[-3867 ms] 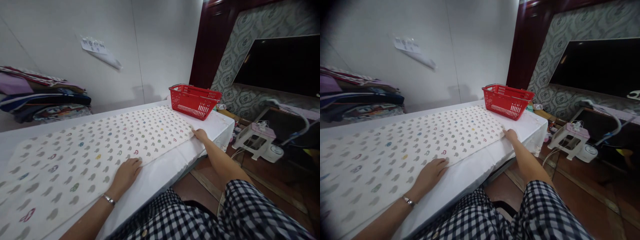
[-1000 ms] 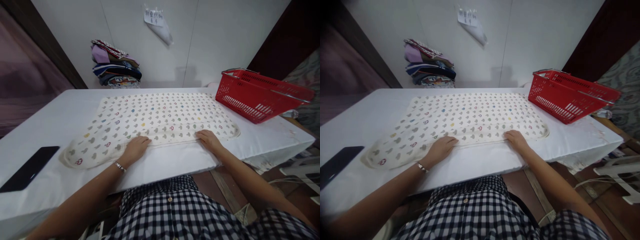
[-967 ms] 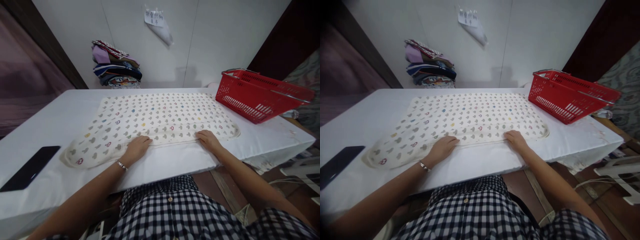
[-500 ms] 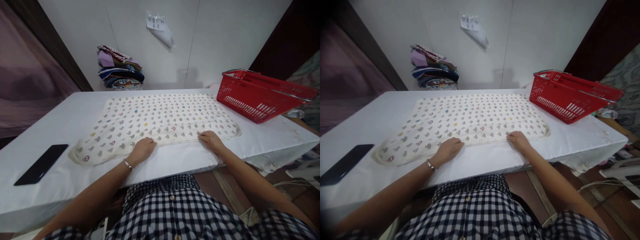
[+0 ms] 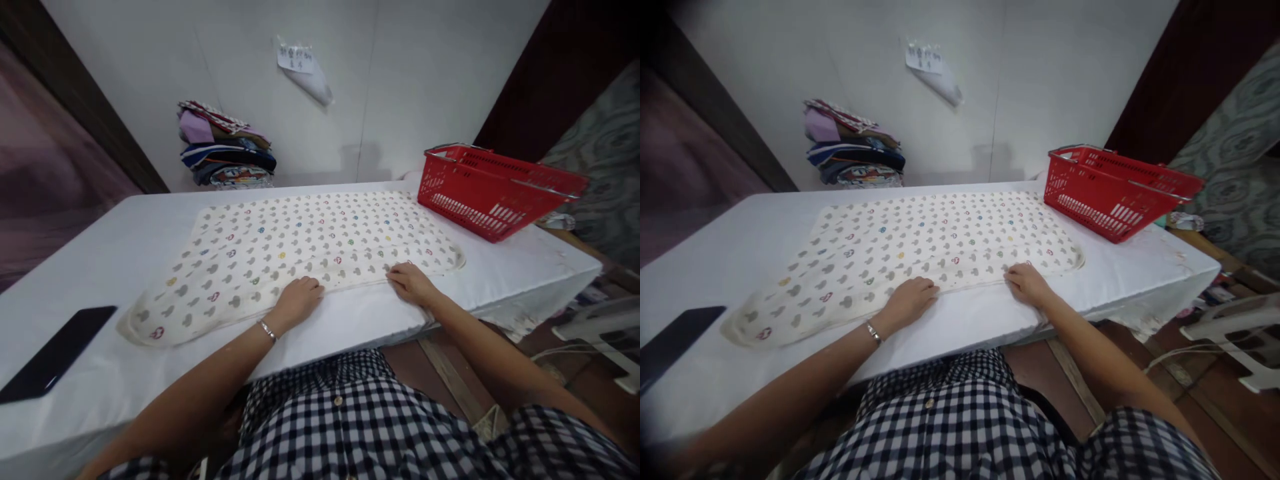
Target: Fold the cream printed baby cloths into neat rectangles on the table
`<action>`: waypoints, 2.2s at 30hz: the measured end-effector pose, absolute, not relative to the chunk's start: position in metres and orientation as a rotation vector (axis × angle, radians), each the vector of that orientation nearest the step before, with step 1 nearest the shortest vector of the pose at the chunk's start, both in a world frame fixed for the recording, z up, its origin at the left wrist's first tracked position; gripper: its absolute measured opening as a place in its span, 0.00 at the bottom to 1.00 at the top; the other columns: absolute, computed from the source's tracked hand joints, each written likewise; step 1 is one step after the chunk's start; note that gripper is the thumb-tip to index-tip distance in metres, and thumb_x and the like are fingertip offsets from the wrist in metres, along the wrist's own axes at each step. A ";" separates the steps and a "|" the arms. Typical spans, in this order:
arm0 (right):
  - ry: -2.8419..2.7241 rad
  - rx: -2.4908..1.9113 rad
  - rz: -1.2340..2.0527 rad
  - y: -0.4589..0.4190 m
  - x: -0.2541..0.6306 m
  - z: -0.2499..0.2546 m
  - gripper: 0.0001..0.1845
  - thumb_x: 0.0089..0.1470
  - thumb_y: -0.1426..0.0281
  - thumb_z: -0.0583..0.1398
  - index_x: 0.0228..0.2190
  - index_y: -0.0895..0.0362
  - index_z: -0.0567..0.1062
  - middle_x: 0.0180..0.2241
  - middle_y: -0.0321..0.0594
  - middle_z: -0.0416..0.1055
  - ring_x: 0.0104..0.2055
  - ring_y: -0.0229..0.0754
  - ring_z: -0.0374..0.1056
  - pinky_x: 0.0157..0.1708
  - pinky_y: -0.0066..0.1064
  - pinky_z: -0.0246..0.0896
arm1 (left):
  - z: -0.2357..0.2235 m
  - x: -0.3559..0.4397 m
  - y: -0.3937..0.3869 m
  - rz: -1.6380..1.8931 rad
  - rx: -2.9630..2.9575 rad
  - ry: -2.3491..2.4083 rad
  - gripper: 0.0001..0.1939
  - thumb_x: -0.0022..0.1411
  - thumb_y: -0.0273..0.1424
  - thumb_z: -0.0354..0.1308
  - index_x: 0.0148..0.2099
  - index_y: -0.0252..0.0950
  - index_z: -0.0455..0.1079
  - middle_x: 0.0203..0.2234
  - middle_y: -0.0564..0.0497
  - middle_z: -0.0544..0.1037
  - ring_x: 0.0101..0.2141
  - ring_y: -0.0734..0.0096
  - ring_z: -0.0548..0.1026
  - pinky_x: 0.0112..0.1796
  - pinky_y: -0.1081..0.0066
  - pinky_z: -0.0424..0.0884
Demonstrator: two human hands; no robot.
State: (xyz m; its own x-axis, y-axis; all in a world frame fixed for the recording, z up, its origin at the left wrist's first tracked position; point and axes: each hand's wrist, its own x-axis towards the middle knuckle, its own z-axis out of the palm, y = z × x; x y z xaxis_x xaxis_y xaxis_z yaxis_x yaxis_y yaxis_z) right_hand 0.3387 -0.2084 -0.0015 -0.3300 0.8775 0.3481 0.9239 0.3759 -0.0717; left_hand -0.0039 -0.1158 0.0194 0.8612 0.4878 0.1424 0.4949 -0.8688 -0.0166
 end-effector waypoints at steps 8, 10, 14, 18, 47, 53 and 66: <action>-2.234 -1.561 -0.183 -0.206 0.335 -0.006 0.14 0.56 0.72 0.52 0.40 0.56 0.75 0.40 0.46 0.70 0.43 0.44 0.64 0.44 0.37 0.60 | 0.012 0.055 -0.105 -0.118 -2.956 -0.677 0.14 0.64 0.24 0.42 0.39 0.33 0.70 0.36 0.44 0.72 0.38 0.63 0.68 0.38 0.65 0.63; -2.189 -1.530 -0.157 -0.206 0.339 -0.013 0.14 0.56 0.72 0.52 0.42 0.55 0.74 0.42 0.46 0.70 0.44 0.43 0.65 0.45 0.37 0.61 | 0.010 0.057 -0.104 -0.093 -2.949 -0.687 0.14 0.63 0.23 0.42 0.39 0.32 0.70 0.37 0.43 0.72 0.39 0.63 0.68 0.38 0.65 0.63; -1.983 -1.580 -0.153 -0.211 0.360 -0.021 0.15 0.55 0.72 0.54 0.43 0.55 0.73 0.47 0.46 0.69 0.49 0.44 0.64 0.49 0.39 0.60 | 0.008 0.056 -0.104 -0.066 -2.951 -0.719 0.15 0.62 0.22 0.42 0.42 0.32 0.70 0.39 0.43 0.71 0.40 0.62 0.68 0.39 0.65 0.64; -1.516 -2.094 -0.195 -0.222 0.403 -0.010 0.14 0.53 0.73 0.55 0.40 0.54 0.75 0.47 0.43 0.69 0.52 0.43 0.62 0.52 0.38 0.57 | 0.004 0.055 -0.104 -0.058 -2.942 -0.757 0.17 0.62 0.22 0.41 0.43 0.32 0.70 0.40 0.43 0.71 0.41 0.61 0.68 0.40 0.64 0.64; -1.030 -2.697 -0.233 -0.219 0.497 0.017 0.23 0.48 0.71 0.56 0.48 0.62 0.71 0.46 0.57 0.69 0.47 0.54 0.67 0.43 0.42 0.62 | 0.001 0.058 -0.123 -0.211 -2.954 -0.699 0.12 0.60 0.19 0.42 0.37 0.33 0.66 0.33 0.45 0.69 0.36 0.63 0.67 0.35 0.65 0.65; -1.810 -1.819 0.175 -0.121 0.388 0.029 0.19 0.57 0.59 0.51 0.45 0.52 0.74 0.48 0.42 0.70 0.50 0.45 0.66 0.49 0.39 0.62 | -0.006 0.057 -0.123 -0.260 -3.021 -0.758 0.12 0.62 0.19 0.42 0.37 0.34 0.65 0.33 0.46 0.68 0.37 0.64 0.66 0.36 0.64 0.64; -2.612 -1.643 0.412 0.051 0.273 0.007 0.36 0.58 0.45 0.40 0.63 0.46 0.47 0.65 0.35 0.33 0.66 0.51 0.29 0.62 0.50 0.21 | -0.035 0.058 -0.112 -0.278 -3.355 -0.870 0.04 0.60 0.28 0.49 0.36 0.40 0.65 0.32 0.46 0.69 0.38 0.63 0.69 0.32 0.62 0.65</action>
